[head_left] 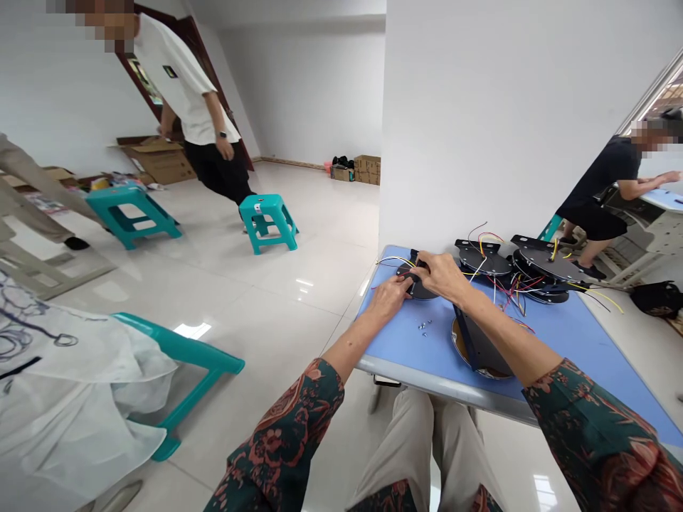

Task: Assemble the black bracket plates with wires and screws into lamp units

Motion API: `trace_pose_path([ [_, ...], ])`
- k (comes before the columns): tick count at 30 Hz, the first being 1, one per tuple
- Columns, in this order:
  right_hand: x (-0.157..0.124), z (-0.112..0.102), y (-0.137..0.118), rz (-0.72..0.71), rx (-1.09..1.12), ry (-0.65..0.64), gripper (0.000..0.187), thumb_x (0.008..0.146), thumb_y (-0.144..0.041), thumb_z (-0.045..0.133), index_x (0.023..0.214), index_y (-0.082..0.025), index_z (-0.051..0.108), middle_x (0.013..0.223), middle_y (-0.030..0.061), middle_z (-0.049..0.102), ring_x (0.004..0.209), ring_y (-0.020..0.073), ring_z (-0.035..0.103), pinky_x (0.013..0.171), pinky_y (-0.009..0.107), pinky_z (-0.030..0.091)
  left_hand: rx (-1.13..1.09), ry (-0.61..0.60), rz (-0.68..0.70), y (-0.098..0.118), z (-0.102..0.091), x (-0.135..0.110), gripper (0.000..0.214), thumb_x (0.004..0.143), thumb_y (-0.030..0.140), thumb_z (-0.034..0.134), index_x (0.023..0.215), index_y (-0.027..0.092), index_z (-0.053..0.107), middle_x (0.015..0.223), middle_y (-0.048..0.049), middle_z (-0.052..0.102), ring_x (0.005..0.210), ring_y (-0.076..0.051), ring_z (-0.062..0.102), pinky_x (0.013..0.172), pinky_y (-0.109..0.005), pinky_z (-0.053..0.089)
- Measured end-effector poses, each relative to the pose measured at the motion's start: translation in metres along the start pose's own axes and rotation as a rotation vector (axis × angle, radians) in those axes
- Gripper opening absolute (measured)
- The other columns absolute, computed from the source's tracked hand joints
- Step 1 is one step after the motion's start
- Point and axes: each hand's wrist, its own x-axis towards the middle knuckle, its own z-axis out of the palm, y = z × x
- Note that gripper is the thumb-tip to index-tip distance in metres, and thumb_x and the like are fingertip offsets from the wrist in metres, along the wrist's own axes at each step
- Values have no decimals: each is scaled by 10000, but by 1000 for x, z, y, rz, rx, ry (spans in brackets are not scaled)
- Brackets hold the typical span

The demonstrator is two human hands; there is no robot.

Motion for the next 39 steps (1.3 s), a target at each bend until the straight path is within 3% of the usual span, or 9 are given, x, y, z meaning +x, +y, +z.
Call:
trace_pose_path([
  [13,-14,19,-10,354,-1,179,338,1014,-393,440,1057,-151,673,973,191,752,956,329,689,755,347,426,15,18,8,-1,5,2,380,951,175,619,1328,228,626,1178,-106,699,1135,-244,653,961,-343,542],
  [18,-20,19,-16,384,46,203,310,1002,-380,481,1075,-132,652,996,217,747,977,335,696,779,358,451,42,17,33,0,4,2,379,950,170,614,1327,208,633,1155,-119,712,1154,-264,649,976,-368,541],
  [21,-28,12,-13,396,201,284,262,993,-378,494,989,-158,636,921,174,751,900,288,703,766,340,471,72,13,24,3,3,1,425,941,174,641,1364,189,603,1230,-143,699,1202,-275,637,1007,-381,532],
  [23,-39,3,0,417,444,397,267,998,-400,467,904,-190,601,778,91,729,709,215,680,688,305,485,86,15,28,5,3,-1,437,947,200,649,1378,167,584,1289,-165,678,1240,-277,624,1029,-383,522],
  [25,-54,-7,24,407,779,508,311,984,-481,465,840,-216,544,632,-2,650,480,140,565,526,258,445,93,18,37,7,3,-3,429,955,228,649,1370,148,581,1317,-182,666,1268,-276,610,1041,-383,515],
  [29,-101,-20,95,378,1258,646,416,822,-588,672,741,-233,472,545,-58,555,361,79,423,369,212,321,91,22,49,8,5,-3,399,949,239,664,1334,157,602,1324,-171,673,1306,-265,590,1084,-393,488],
  [32,-145,-17,146,445,1402,713,431,748,-564,748,718,-236,470,519,-60,529,353,78,403,338,211,273,91,23,57,9,7,-2,340,958,220,645,1293,163,631,1391,-155,642,1335,-253,572,1142,-394,439],
  [34,-174,-9,170,469,1464,708,392,769,-552,720,721,-234,495,548,-51,526,371,75,396,348,217,271,95,27,53,11,8,-2,308,972,225,621,1273,162,641,1407,-149,633,1336,-247,570,1158,-391,418],
  [39,-217,10,185,530,1536,644,361,818,-543,659,685,-243,508,550,-42,472,394,83,355,364,240,261,108,43,16,18,11,-2,242,974,236,614,1197,160,666,1298,-148,689,1268,-248,601,1106,-371,450],
])
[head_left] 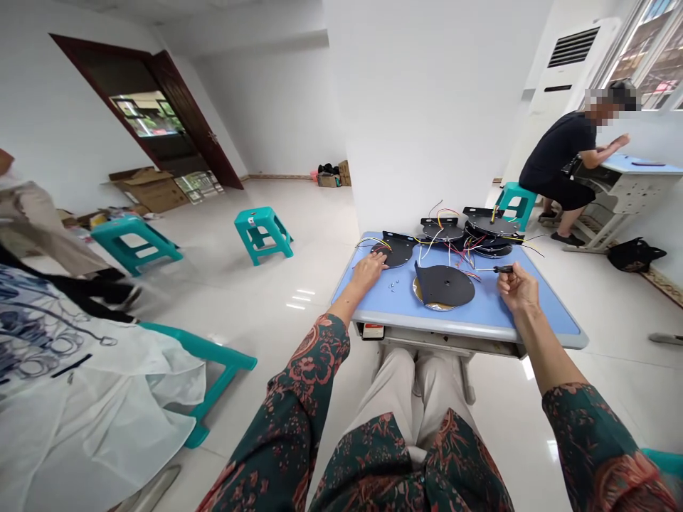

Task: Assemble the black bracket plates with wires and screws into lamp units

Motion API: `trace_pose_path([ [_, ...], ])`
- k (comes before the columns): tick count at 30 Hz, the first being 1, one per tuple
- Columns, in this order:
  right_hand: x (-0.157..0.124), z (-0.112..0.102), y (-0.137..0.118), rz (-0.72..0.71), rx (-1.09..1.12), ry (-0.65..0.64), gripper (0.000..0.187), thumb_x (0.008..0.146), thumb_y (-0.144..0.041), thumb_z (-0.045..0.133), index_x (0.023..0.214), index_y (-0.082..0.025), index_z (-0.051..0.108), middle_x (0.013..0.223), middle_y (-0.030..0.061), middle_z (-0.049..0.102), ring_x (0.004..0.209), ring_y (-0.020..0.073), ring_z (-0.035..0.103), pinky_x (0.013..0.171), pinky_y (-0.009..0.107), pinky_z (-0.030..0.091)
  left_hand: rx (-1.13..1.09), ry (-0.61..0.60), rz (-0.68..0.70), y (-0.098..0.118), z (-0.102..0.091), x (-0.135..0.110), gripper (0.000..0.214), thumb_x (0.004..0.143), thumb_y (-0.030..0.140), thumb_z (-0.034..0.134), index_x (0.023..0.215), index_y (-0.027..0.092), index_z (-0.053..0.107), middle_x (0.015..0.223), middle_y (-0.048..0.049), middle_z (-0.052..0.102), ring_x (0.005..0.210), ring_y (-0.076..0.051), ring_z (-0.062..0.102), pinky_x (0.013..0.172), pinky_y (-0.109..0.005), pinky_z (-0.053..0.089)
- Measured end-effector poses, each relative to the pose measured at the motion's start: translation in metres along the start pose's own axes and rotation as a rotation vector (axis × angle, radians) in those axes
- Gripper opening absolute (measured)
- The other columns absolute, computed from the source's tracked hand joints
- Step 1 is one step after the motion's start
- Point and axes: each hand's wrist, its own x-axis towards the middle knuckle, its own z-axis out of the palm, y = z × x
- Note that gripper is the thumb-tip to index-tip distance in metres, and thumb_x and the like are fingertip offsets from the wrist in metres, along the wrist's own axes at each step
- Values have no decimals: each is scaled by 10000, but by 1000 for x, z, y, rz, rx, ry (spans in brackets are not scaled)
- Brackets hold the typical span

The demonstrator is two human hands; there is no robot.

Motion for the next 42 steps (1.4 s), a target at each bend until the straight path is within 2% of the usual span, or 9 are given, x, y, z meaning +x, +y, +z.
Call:
trace_pose_path([
  [5,-7,1,11,94,48,-73,373,742,-517,763,697,-205,565,515,-27,527,377,76,376,344,220,266,-4,14,-56,4,-1,7,238,963,200,607,1170,109,683,1265,-192,694,1264,-306,598,1095,-427,458],
  [10,-7,2,14,128,65,-66,402,734,-501,804,675,-186,562,502,-19,550,363,66,393,323,198,285,-30,47,-74,8,-10,0,427,943,115,578,1363,38,580,1419,-238,596,1376,-336,525,1149,-446,431],
  [13,-6,0,13,145,93,-27,420,765,-506,793,667,-193,532,497,-28,543,357,59,390,312,182,278,-87,92,-89,16,-16,-19,499,920,55,545,1419,49,538,1451,-220,577,1393,-315,516,1159,-433,431],
  [18,-6,-1,13,188,123,19,400,808,-486,755,678,-205,502,500,-24,546,357,62,388,310,183,277,-331,173,-79,46,-26,-69,369,945,149,548,1300,152,650,1221,-133,731,1176,-278,665,1065,-443,510],
  [24,-8,1,6,254,65,25,283,847,-398,638,698,-221,475,570,5,586,429,103,492,409,223,430,-670,230,-127,96,-31,-108,253,956,207,540,1146,196,707,1031,-76,759,949,-200,707,950,-363,556],
  [27,-9,1,-3,318,-32,8,199,838,-304,604,720,-216,470,564,-22,537,429,84,467,412,199,402,-827,147,-173,109,-27,-105,277,909,210,596,1170,185,688,1061,-85,750,917,-188,707,900,-337,574],
  [33,-15,7,-7,499,-397,-53,202,891,-252,584,716,-201,497,413,-102,330,306,64,292,307,185,179,-1079,-14,-365,114,-10,-83,445,897,256,627,1329,153,598,1268,-143,685,809,-166,733,819,-327,606],
  [38,-30,29,1,528,-660,-173,276,947,-306,594,713,-182,516,494,-6,569,315,64,370,304,199,219,-1149,-72,-462,116,0,-72,422,926,276,605,1324,135,603,1293,-161,669,752,-175,743,803,-344,618],
  [42,-35,38,4,491,-835,-226,327,992,-343,529,704,-194,480,566,-1,613,334,52,374,335,204,262,-1155,-114,-482,118,-4,-69,409,976,324,552,1328,120,595,1072,-127,739,730,-180,738,793,-335,608],
])
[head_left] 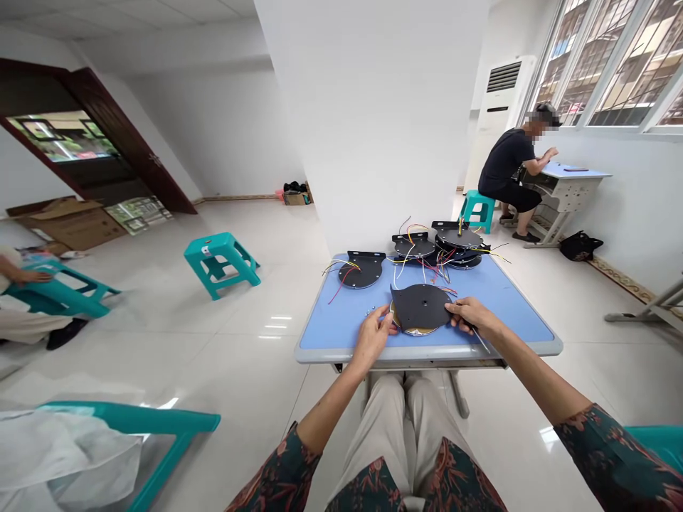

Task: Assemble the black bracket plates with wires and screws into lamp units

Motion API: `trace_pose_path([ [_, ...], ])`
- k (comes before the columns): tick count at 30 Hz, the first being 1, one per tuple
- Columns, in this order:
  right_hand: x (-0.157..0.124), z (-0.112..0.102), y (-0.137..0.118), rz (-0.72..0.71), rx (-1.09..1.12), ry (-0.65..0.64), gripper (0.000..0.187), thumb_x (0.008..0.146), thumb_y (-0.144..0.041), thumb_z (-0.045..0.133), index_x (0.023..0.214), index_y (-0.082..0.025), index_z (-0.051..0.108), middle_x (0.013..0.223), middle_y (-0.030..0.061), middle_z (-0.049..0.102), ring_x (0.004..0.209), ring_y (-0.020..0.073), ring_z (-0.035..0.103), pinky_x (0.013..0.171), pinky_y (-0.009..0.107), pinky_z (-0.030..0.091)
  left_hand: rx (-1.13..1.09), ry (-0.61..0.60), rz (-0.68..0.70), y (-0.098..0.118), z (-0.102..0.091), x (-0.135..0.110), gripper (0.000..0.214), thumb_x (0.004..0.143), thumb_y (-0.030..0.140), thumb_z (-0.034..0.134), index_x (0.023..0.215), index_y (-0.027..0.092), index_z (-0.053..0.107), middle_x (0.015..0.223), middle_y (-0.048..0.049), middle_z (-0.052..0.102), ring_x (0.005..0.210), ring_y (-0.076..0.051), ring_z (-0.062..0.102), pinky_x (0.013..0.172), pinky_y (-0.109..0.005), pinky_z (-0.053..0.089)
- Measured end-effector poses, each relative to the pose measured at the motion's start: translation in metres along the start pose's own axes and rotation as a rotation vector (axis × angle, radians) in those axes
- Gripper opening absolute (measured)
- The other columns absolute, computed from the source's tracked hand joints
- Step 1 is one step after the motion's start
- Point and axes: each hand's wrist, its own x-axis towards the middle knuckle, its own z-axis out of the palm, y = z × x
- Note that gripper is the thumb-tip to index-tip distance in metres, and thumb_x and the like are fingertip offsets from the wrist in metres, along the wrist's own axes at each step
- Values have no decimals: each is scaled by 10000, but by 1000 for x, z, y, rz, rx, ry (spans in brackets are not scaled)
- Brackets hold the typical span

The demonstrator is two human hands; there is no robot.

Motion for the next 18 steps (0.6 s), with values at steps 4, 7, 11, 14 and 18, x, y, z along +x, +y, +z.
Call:
trace_pose_path([
  [4,1,-13,0,-45,-256,121,312,1012,-396,481,790,-187,546,617,28,631,439,116,514,437,242,353,195,35,33,14,-2,-3,371,966,395,551,1217,137,641,1018,-92,710,645,-143,686,683,-285,565],
  [7,3,-29,1,-106,-524,267,225,1010,-363,492,963,-167,592,816,119,704,732,236,670,604,297,418,427,108,100,27,2,-3,343,921,475,599,1082,176,652,923,-45,691,679,-156,659,702,-287,521],
  [11,3,-33,4,-227,-849,304,161,982,-234,532,1123,-175,582,1060,171,710,979,309,673,739,339,412,553,151,62,43,13,4,378,873,475,660,1112,185,617,707,-2,648,749,-225,670,713,-304,474],
  [14,2,-24,8,-315,-949,284,182,983,-169,506,1136,-194,601,1110,149,696,1000,277,665,762,324,405,491,142,43,45,20,13,412,852,294,655,1235,168,568,637,22,625,690,-223,675,710,-303,464],
  [18,6,-23,12,-395,-1010,314,221,997,-160,487,1169,-195,622,1126,136,695,1048,257,644,802,311,399,336,101,20,40,19,19,590,813,162,578,1392,150,467,547,73,567,499,-182,606,608,-279,460],
])
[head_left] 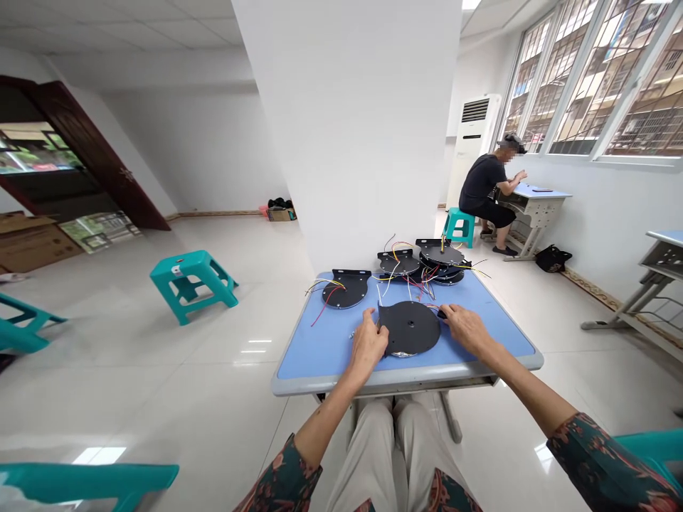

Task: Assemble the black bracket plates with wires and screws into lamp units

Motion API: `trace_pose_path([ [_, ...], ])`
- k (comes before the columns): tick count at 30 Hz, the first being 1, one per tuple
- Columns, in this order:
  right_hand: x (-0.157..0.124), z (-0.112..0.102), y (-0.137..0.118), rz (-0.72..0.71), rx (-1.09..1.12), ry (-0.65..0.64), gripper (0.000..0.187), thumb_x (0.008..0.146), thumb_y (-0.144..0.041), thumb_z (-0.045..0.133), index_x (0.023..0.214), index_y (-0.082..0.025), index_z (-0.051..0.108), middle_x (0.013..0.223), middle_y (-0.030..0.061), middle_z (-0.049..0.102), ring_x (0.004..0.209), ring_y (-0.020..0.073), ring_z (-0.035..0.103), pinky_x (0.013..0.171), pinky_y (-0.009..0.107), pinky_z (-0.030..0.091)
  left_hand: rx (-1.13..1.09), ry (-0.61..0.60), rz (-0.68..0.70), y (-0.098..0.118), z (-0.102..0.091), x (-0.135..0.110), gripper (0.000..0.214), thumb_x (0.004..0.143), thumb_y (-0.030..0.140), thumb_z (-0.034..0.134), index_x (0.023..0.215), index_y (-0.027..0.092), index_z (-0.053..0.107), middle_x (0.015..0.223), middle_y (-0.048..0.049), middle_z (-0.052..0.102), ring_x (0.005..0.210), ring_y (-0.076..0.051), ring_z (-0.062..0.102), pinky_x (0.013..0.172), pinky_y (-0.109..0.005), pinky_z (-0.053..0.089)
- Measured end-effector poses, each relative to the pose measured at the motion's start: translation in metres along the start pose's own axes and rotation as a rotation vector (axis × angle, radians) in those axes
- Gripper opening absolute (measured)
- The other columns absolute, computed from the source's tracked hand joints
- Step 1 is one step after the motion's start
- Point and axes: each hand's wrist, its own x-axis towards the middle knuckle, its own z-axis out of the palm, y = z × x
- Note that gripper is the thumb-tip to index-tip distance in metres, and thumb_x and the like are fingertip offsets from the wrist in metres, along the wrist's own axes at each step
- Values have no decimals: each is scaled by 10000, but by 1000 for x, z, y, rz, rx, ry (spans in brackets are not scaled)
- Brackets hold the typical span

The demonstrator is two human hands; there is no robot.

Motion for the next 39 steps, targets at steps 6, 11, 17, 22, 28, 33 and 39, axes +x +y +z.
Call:
trace_pose_path([
  [6,30,1,20,60,-18,71,254,991,-153,493,1186,-184,653,1098,135,719,1035,264,644,754,305,386,-472,33,-242,1,-31,9,593,763,190,545,1344,88,484,492,109,464,332,-95,393,361,-181,259],
  [11,61,7,19,53,17,109,235,968,-141,551,1151,-187,691,1110,128,729,1071,255,636,792,296,388,-568,187,-222,3,-66,21,544,718,158,536,1256,86,564,488,103,434,337,-80,371,342,-162,215],
  [17,54,6,2,53,46,202,282,995,-172,494,1216,-170,669,1184,145,717,1118,272,617,889,331,388,-545,221,-259,-11,-75,21,612,735,150,535,1341,66,524,471,108,420,328,-81,351,343,-178,222],
  [22,18,0,-47,101,190,224,340,1042,-402,418,960,-220,693,983,96,747,927,239,665,752,301,399,-625,252,-232,-20,-66,21,628,747,224,586,1353,78,509,481,113,433,350,-76,358,366,-168,216],
  [28,17,3,-115,146,244,78,286,899,-444,639,978,-170,662,1067,157,737,970,282,673,761,327,408,-662,268,-233,-22,-60,19,674,748,242,601,1386,56,485,489,117,435,364,-73,368,381,-164,238],
  [33,31,13,-129,218,402,112,111,904,-222,538,864,-193,638,977,141,745,959,263,675,754,318,400,-635,261,-195,-24,-67,18,669,762,210,546,1410,53,488,513,102,451,369,-73,368,373,-175,238],
  [39,33,20,-110,203,665,128,174,956,-297,445,821,-233,536,804,53,738,806,206,684,724,290,458,-591,276,-208,-30,-76,28,653,763,201,524,1405,79,509,522,92,441,373,-91,384,381,-198,257],
])
